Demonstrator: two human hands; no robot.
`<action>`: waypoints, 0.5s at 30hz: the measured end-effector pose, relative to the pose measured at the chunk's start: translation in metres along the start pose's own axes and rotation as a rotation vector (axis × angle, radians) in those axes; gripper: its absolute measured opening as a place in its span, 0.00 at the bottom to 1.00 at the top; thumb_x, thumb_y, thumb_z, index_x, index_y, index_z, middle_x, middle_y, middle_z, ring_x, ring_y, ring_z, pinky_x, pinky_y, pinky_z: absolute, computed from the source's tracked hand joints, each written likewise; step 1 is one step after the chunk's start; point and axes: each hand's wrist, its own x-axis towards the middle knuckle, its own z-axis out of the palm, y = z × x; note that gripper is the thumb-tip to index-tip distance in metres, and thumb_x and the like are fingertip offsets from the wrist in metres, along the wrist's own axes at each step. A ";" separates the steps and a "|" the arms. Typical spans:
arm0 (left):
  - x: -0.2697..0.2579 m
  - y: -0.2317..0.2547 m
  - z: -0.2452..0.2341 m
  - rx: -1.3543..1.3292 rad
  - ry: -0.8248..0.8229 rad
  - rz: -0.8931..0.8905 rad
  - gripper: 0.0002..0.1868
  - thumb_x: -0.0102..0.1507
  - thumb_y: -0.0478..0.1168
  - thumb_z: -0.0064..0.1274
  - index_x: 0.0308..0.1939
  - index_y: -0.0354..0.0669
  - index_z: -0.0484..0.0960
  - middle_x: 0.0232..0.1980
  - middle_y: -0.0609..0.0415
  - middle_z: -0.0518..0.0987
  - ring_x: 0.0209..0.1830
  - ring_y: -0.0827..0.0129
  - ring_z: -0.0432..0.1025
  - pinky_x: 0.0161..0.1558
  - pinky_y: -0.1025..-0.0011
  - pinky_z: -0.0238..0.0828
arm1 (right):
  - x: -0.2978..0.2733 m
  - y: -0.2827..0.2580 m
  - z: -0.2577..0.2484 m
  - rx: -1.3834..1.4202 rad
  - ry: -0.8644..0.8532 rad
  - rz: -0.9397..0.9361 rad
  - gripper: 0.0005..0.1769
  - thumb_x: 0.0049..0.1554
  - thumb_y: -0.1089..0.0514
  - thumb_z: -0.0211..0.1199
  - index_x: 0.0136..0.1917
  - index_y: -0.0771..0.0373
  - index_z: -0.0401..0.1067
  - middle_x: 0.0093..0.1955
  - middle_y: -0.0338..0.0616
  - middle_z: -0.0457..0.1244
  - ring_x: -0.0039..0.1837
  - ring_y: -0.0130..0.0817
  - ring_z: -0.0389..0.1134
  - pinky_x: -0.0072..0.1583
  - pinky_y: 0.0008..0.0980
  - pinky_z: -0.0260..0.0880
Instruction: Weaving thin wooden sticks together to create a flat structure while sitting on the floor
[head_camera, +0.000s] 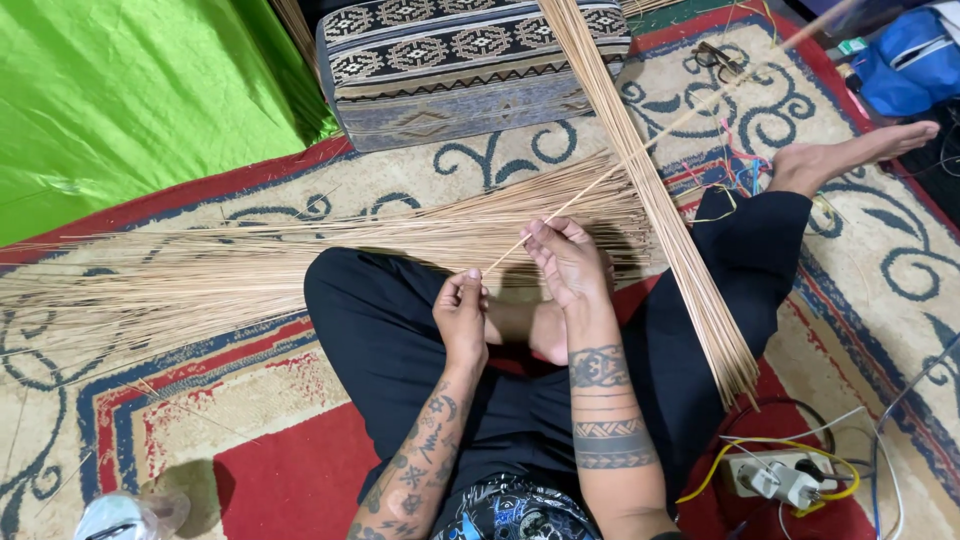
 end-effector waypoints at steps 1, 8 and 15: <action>0.002 0.002 -0.002 0.001 0.002 0.001 0.05 0.66 0.38 0.59 0.39 0.40 0.84 0.23 0.57 0.74 0.18 0.79 0.66 0.24 0.85 0.59 | 0.001 0.001 0.000 0.001 -0.001 0.002 0.10 0.52 0.66 0.75 0.44 0.55 0.77 0.44 0.46 0.73 0.47 0.39 0.78 0.57 0.37 0.78; 0.004 -0.006 -0.005 -0.078 -0.002 -0.049 0.08 0.67 0.37 0.59 0.44 0.34 0.83 0.26 0.54 0.74 0.20 0.75 0.69 0.22 0.79 0.70 | -0.015 -0.012 0.014 -0.013 -0.034 -0.022 0.11 0.55 0.64 0.73 0.52 0.58 0.78 0.54 0.48 0.72 0.59 0.44 0.75 0.65 0.38 0.73; 0.007 -0.001 -0.006 -0.216 0.008 -0.261 0.10 0.67 0.44 0.58 0.43 0.40 0.83 0.28 0.56 0.76 0.21 0.76 0.70 0.24 0.81 0.70 | -0.007 -0.006 0.007 -0.092 -0.040 -0.045 0.09 0.54 0.63 0.75 0.46 0.59 0.76 0.47 0.40 0.71 0.53 0.36 0.76 0.62 0.35 0.76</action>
